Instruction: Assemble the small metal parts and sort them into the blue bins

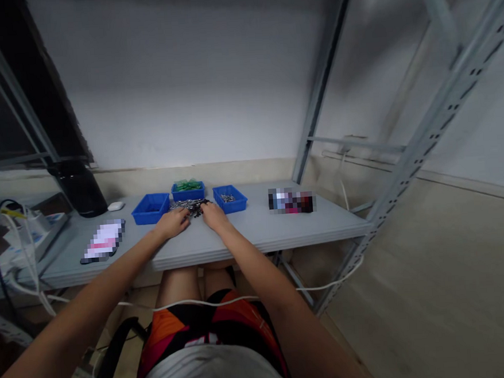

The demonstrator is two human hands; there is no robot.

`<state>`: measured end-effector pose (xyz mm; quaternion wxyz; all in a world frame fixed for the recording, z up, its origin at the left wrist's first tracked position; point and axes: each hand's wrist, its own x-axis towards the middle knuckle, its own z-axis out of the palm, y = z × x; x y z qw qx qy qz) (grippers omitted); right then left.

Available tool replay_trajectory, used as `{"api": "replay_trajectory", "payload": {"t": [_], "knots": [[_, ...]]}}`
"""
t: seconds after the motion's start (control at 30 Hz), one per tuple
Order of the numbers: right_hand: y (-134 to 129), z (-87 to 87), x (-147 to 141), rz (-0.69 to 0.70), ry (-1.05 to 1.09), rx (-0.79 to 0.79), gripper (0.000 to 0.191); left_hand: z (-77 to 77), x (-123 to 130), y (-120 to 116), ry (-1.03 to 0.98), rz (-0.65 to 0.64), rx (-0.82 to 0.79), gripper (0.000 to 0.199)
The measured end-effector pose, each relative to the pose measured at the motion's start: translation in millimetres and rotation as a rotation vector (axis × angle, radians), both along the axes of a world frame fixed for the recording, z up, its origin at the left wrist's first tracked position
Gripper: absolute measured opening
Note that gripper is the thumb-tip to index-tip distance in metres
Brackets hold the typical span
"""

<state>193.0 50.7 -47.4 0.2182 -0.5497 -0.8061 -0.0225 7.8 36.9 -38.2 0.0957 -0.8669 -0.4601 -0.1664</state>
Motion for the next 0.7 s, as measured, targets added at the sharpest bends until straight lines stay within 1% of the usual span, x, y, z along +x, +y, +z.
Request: {"api": "replay_trajectory", "payload": {"t": [0.07, 0.17, 0.3, 0.37, 0.5, 0.6, 0.7], "knots": [[0.8, -0.9, 0.5, -0.017, 0.030, 0.012, 0.027, 0.9, -0.8, 5.6, 0.035, -0.017, 0.013, 0.024], [2.4, -0.1, 1.5, -0.031, 0.081, 0.036, 0.026, 1.5, -4.7, 8.6, -0.058, -0.001, 0.010, 0.023], [6.5, 2.2, 2.3, -0.008, 0.196, 0.091, 0.023, 0.3, -9.3, 5.0, -0.148, -0.035, -0.012, 0.025], [8.2, 2.7, 1.2, 0.051, 0.266, 0.117, 0.021, -0.4, -8.9, 3.4, -0.163, -0.047, -0.022, 0.026], [6.4, 3.3, -4.0, 0.254, 0.362, 0.147, 0.017, -0.3, -4.6, 1.2, -0.159, -0.093, -0.041, 0.027], [1.6, 4.1, -7.3, 0.364, 0.370, 0.173, 0.014, 1.2, -1.7, -1.5, -0.164, -0.112, -0.045, 0.030], [-1.2, 3.9, -8.2, 0.436, 0.356, 0.192, 0.014, 2.4, -0.6, -3.5, -0.161, -0.115, -0.044, 0.033]]}}
